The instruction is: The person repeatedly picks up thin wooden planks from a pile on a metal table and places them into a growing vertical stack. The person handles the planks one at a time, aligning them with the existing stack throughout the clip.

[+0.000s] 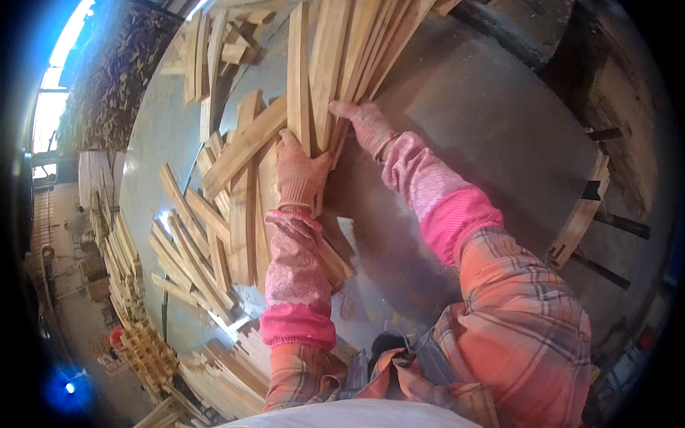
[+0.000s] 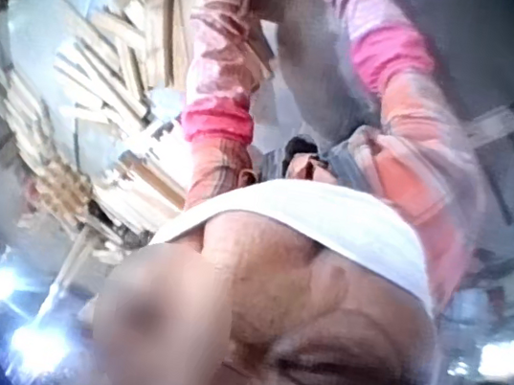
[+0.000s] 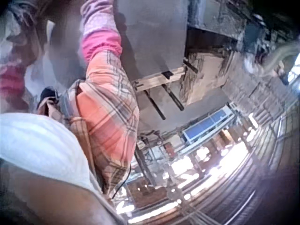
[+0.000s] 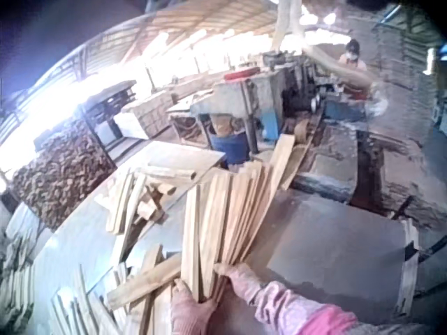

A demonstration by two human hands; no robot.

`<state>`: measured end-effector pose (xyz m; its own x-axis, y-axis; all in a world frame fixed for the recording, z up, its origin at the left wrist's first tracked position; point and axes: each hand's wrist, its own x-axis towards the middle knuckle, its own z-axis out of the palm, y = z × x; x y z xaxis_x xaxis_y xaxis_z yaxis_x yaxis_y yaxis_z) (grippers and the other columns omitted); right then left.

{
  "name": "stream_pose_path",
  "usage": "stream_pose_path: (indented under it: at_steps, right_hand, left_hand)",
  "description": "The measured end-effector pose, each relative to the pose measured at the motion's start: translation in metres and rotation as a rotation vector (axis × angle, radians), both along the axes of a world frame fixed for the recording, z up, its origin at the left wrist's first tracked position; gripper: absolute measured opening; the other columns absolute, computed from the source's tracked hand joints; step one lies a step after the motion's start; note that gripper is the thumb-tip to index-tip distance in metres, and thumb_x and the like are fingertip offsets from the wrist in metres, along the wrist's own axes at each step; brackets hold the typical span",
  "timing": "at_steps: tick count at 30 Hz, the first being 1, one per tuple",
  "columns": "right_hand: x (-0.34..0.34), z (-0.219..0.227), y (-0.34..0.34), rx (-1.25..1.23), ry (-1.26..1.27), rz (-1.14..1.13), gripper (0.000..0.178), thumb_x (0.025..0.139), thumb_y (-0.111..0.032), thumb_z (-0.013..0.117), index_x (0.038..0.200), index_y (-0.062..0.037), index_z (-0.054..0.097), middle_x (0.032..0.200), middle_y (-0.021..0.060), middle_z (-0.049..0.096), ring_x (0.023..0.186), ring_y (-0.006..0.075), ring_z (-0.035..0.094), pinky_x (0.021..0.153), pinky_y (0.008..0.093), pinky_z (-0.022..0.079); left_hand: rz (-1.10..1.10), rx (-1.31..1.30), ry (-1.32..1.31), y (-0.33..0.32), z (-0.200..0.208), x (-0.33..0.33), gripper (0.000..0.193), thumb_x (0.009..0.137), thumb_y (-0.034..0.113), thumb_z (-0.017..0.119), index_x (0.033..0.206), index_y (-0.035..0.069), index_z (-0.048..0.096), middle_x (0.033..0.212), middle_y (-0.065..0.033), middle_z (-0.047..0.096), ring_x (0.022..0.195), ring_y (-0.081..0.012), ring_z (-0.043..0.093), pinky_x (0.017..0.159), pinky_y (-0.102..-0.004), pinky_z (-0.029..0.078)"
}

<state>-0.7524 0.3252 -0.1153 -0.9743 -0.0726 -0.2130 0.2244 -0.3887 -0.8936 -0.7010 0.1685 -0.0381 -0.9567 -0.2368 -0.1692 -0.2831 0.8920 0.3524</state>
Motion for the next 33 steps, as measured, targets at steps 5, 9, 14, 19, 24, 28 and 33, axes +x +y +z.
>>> stream_pose_path:
  at_steps: [5,9,14,19,24,28,33]
  right_hand:
    - [0.048,0.073,0.045,0.735,-0.233,0.124,0.079,0.074,-0.046,0.084,0.128,0.0070,0.060,0.124,0.0213,0.069,0.118,0.0321,0.066,0.103,0.0408,0.050]
    - [0.152,0.107,0.085,1.067,-0.335,0.426,0.087,0.070,-0.049,0.084,0.132,0.0045,0.056,0.130,0.0249,0.065,0.123,0.0379,0.064,0.105,0.0429,0.050]
    - [0.299,0.101,0.125,1.428,-0.385,0.787,0.082,0.072,-0.047,0.083,0.132,0.0010,0.055,0.130,0.0239,0.064,0.121,0.0381,0.064,0.103,0.0441,0.051]
    - [0.343,0.083,0.152,1.406,-0.144,0.920,0.074,0.075,-0.053,0.078,0.123,0.0016,0.062,0.116,0.0241,0.070,0.110,0.0397,0.068,0.096,0.0447,0.054]
    - [0.271,0.069,0.118,1.223,-0.099,0.855,0.061,0.083,-0.053,0.073,0.113,0.0002,0.070,0.109,0.0241,0.073,0.104,0.0376,0.071,0.092,0.0431,0.054]
    - [0.268,0.055,0.099,1.129,0.052,0.694,0.072,0.081,-0.059,0.072,0.112,0.0059,0.071,0.106,0.0257,0.074,0.101,0.0378,0.072,0.088,0.0444,0.054]
    - [0.284,0.165,0.108,0.851,0.044,0.574,0.057,0.085,-0.045,0.079,0.122,-0.0010,0.070,0.099,0.0094,0.075,0.088,0.0171,0.069,0.084,0.0345,0.055]
  left_hand:
    - [0.146,0.581,-0.128,0.042,0.010,0.080,0.073,0.075,0.027,0.084,0.133,0.000,0.049,0.130,-0.0218,0.059,0.111,-0.0371,0.066,0.097,-0.0446,0.055]
    - [0.316,1.269,0.057,0.094,-0.055,0.225,0.080,0.083,0.007,0.081,0.151,0.003,0.039,0.120,-0.0099,0.065,0.110,-0.0231,0.065,0.099,-0.0367,0.052]
    - [0.240,0.679,-0.190,0.124,-0.062,0.353,0.076,0.086,0.038,0.080,0.145,0.004,0.047,0.118,-0.0207,0.065,0.112,-0.0386,0.066,0.098,-0.0460,0.052]
    - [-0.084,0.600,-0.547,0.104,-0.034,0.385,0.067,0.088,0.048,0.073,0.135,0.003,0.058,0.114,-0.0236,0.070,0.104,-0.0442,0.069,0.092,-0.0490,0.054]
    - [0.332,1.050,-0.205,0.090,-0.051,0.350,0.053,0.093,0.035,0.072,0.131,0.000,0.062,0.110,-0.0182,0.075,0.097,-0.0343,0.073,0.090,-0.0421,0.056]
    - [0.265,0.951,0.173,0.087,-0.092,0.335,0.048,0.092,0.031,0.074,0.130,0.003,0.063,0.115,-0.0209,0.071,0.106,-0.0322,0.069,0.093,-0.0412,0.053]
    - [0.080,0.634,0.459,0.090,0.030,0.332,0.065,0.086,0.032,0.079,0.139,0.005,0.053,0.120,-0.0220,0.060,0.112,-0.0405,0.064,0.095,-0.0462,0.053]
